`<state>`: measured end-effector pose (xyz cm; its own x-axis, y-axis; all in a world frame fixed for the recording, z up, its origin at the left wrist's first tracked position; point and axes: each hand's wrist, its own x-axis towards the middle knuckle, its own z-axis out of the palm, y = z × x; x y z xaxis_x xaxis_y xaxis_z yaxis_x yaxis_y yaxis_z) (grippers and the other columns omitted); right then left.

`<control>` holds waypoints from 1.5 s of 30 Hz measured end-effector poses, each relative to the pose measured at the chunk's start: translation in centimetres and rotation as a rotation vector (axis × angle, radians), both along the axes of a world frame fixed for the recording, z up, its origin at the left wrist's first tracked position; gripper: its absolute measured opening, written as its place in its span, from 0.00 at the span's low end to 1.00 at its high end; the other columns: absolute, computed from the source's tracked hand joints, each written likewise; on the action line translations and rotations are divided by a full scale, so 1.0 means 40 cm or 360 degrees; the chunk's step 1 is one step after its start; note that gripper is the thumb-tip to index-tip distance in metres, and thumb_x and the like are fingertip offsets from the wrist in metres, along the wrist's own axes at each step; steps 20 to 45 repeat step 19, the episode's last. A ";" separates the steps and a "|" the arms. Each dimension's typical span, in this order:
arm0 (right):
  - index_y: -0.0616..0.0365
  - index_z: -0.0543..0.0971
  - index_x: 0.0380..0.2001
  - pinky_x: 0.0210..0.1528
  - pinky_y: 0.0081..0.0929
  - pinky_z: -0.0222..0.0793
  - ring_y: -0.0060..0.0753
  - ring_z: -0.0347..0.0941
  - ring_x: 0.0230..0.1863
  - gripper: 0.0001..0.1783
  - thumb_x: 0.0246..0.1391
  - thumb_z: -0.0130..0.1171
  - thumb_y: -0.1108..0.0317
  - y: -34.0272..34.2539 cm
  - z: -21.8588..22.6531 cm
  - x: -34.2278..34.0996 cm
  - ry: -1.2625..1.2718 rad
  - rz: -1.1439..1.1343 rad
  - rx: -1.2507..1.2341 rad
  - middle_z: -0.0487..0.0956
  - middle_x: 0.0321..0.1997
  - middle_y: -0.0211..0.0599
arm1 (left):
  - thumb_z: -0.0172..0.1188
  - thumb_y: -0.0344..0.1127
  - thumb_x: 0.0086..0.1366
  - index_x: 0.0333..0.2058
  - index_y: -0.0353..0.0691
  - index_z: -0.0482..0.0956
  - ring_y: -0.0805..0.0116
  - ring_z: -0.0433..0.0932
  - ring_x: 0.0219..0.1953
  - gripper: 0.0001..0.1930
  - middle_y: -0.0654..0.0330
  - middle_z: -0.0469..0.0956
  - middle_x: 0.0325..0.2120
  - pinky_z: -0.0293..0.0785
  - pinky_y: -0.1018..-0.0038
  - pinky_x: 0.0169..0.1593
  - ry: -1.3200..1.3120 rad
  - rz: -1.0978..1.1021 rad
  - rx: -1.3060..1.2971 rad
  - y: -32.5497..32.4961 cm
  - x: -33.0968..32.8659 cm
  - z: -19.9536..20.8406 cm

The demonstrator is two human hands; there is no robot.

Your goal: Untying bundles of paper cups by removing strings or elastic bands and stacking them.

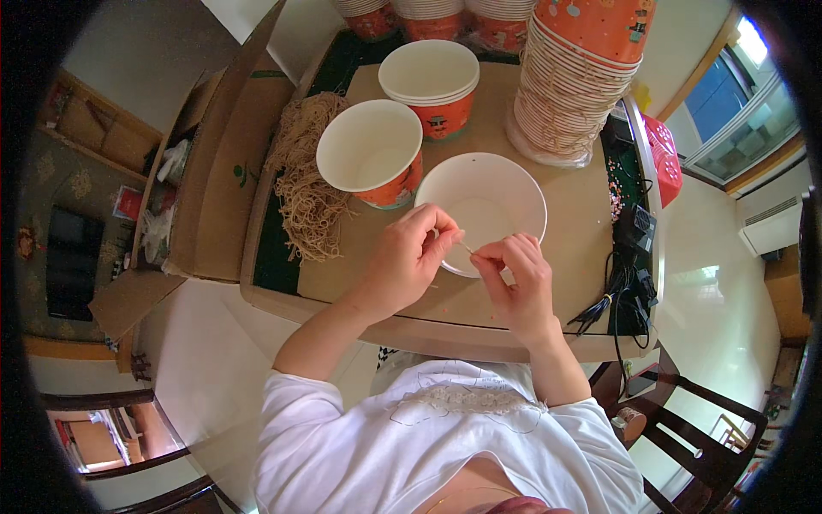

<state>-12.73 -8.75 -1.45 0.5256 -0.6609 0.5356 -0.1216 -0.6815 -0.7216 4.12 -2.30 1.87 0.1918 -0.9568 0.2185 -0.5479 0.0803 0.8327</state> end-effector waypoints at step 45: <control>0.48 0.80 0.29 0.50 0.34 0.60 0.34 0.71 0.40 0.05 0.47 0.62 0.71 -0.074 -0.003 -0.048 0.0379 0.0413 -0.0187 0.78 0.33 0.26 | 0.61 0.28 0.60 0.27 0.37 0.77 0.71 0.72 0.22 0.04 0.60 0.75 0.24 0.67 0.75 0.26 0.0259 -0.0194 -0.0061 0.099 -0.011 0.137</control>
